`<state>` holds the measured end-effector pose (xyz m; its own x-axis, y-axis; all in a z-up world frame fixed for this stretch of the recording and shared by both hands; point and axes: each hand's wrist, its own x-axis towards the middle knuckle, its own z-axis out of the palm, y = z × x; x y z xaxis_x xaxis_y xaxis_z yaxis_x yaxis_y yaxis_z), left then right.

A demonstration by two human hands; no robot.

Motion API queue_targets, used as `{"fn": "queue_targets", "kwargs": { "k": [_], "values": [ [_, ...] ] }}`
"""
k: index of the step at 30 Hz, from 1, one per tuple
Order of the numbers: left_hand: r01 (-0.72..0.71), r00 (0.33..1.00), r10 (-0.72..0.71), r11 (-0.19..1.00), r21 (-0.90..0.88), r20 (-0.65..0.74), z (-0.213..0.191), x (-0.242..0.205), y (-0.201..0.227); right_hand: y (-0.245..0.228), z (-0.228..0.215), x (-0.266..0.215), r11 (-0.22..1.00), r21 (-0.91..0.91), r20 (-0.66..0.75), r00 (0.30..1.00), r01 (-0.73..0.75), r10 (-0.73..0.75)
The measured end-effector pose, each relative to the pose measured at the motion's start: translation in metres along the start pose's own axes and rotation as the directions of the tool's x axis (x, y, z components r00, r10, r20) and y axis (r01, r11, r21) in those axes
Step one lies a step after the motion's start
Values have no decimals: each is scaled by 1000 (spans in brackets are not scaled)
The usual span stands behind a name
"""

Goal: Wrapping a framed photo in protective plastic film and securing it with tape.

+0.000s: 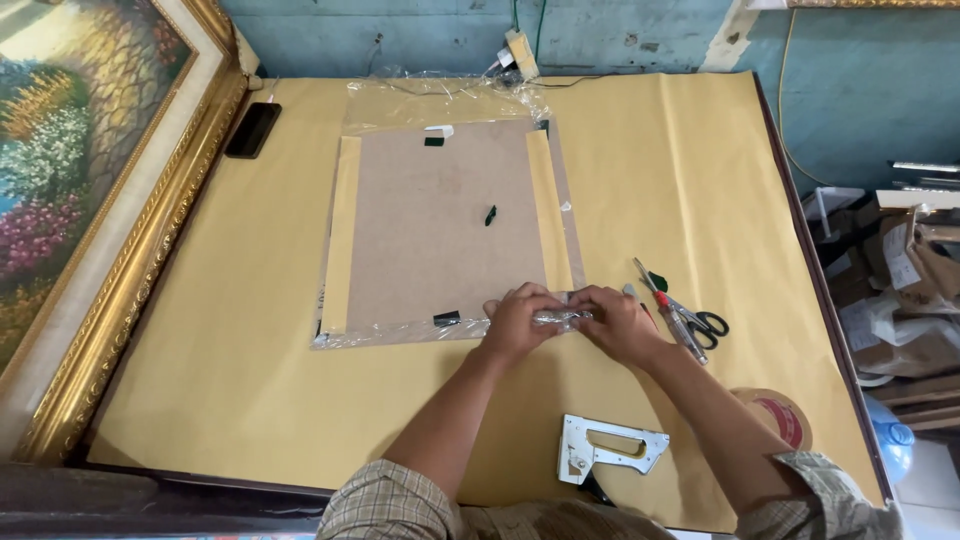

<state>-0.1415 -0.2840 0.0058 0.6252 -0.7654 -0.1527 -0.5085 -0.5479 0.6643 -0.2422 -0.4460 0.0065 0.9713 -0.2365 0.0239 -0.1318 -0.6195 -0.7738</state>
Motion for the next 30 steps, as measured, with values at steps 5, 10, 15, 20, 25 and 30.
{"fn": "queue_targets", "kwargs": {
  "k": [5,10,15,20,25,30],
  "values": [
    [-57,993,61,997,43,-100,17,7,-15,-14,-3,-1,994,63,61,994,-89,85],
    [-10,997,21,990,144,-74,26,21,-20,4,6,5,992,-6,35,991,-126,126],
    [23,990,-56,969,247,127,19,31,-11,22,20,6,982,-186,-157,986,19,-49],
    [-33,997,10,945,325,71,10,18,1,32,36,-5,918,-376,-222,950,124,-220],
    [-148,975,211,855,497,-74,-14,6,10,-28,33,-31,790,-585,-293,860,185,-417],
    [-141,989,88,823,551,122,-26,10,5,-12,31,-26,808,-585,-78,986,75,-148]
  ]
}}
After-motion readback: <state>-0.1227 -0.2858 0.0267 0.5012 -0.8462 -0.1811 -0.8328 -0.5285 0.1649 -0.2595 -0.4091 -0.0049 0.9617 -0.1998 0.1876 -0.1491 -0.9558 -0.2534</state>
